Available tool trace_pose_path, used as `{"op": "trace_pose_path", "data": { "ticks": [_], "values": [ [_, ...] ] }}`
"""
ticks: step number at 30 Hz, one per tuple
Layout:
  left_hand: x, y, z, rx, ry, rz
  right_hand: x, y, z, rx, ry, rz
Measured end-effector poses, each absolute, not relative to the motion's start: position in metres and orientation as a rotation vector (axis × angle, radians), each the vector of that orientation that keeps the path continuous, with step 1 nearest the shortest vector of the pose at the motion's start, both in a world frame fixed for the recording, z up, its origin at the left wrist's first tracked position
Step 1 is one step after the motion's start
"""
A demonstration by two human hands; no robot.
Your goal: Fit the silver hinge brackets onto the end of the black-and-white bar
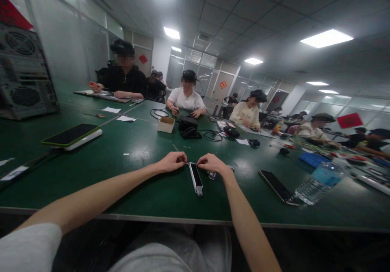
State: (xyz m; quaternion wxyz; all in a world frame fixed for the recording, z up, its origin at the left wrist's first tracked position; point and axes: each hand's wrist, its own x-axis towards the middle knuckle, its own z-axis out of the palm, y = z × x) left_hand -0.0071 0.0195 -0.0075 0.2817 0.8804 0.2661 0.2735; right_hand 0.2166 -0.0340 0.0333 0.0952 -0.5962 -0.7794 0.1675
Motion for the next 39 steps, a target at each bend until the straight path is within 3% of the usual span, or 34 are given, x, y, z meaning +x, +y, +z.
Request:
{"op": "trace_pose_path", "data": {
  "ticks": [39],
  "values": [
    [-0.0092,0.0136,-0.0015,2.368,0.761,0.721,0.2187,-0.0326,0.0327,-1.79,-2.303,0.513]
  ]
}}
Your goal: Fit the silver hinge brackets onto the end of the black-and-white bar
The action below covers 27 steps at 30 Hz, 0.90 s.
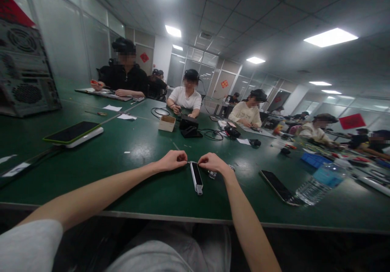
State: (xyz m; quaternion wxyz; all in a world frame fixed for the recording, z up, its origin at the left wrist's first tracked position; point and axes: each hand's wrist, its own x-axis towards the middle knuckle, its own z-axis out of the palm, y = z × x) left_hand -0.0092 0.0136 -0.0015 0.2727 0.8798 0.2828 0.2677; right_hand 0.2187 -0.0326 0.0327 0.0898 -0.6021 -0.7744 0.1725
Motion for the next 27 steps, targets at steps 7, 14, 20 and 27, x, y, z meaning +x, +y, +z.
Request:
{"op": "trace_pose_path", "data": {
  "ticks": [7,14,20,27],
  "values": [
    [-0.0091,0.0143,-0.0015,2.4,0.762,0.718,0.2199,-0.0316,0.031,-1.77,-2.326,0.498],
    [-0.0094,0.0139,-0.002,2.39,0.749,0.707,0.22,-0.032,0.0304,-1.783,-2.314,0.519],
    [-0.0093,0.0133,-0.0023,2.427,0.73,0.723,0.2193,-0.0321,0.0308,-1.782,-2.331,0.494],
    [-0.0092,0.0147,-0.0036,2.51,0.723,0.712,0.2184,-0.0322,0.0313,-1.803,-2.323,0.502]
  ]
}}
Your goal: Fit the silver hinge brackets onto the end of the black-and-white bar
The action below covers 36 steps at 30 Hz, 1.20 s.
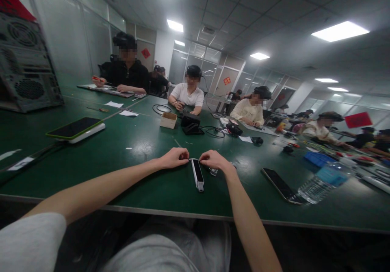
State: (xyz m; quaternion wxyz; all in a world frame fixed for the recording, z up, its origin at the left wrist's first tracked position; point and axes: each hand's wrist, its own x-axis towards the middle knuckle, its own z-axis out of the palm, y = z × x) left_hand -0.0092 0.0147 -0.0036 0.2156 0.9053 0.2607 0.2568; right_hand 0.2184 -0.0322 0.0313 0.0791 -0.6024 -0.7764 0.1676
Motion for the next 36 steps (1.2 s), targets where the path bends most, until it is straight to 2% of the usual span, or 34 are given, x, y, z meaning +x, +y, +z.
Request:
{"op": "trace_pose_path", "data": {
  "ticks": [36],
  "values": [
    [-0.008,0.0225,-0.0096,2.57,0.646,0.712,0.2176,-0.0299,0.0244,-1.758,-2.271,0.514]
  ]
}}
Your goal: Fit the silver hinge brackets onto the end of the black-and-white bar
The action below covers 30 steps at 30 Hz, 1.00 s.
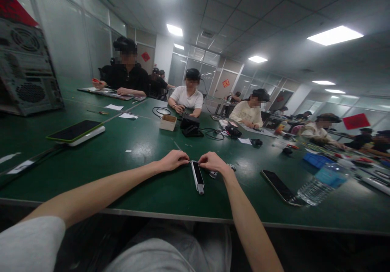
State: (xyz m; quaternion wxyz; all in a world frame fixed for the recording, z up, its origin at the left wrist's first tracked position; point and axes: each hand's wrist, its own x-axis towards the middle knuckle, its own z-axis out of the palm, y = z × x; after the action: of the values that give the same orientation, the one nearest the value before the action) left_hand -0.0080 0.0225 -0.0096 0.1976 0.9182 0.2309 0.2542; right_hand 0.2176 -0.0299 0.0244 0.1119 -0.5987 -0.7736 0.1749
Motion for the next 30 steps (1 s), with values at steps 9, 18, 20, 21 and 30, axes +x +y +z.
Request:
{"op": "trace_pose_path", "data": {
  "ticks": [9,18,20,21,30],
  "values": [
    [-0.007,0.019,-0.006,2.542,0.716,0.681,0.213,-0.032,0.026,-1.744,-2.27,0.5],
    [-0.005,0.024,-0.014,2.495,0.815,0.756,0.209,-0.027,0.015,-1.631,-2.256,0.386],
    [-0.006,0.026,-0.015,2.447,0.872,0.796,0.206,-0.026,0.014,-1.609,-2.246,0.364],
    [-0.006,0.027,-0.015,2.433,0.892,0.812,0.206,-0.026,0.014,-1.601,-2.248,0.371],
    [-0.005,0.025,-0.012,2.467,0.912,0.826,0.259,-0.022,0.024,-1.835,-2.026,0.027]
  ]
}}
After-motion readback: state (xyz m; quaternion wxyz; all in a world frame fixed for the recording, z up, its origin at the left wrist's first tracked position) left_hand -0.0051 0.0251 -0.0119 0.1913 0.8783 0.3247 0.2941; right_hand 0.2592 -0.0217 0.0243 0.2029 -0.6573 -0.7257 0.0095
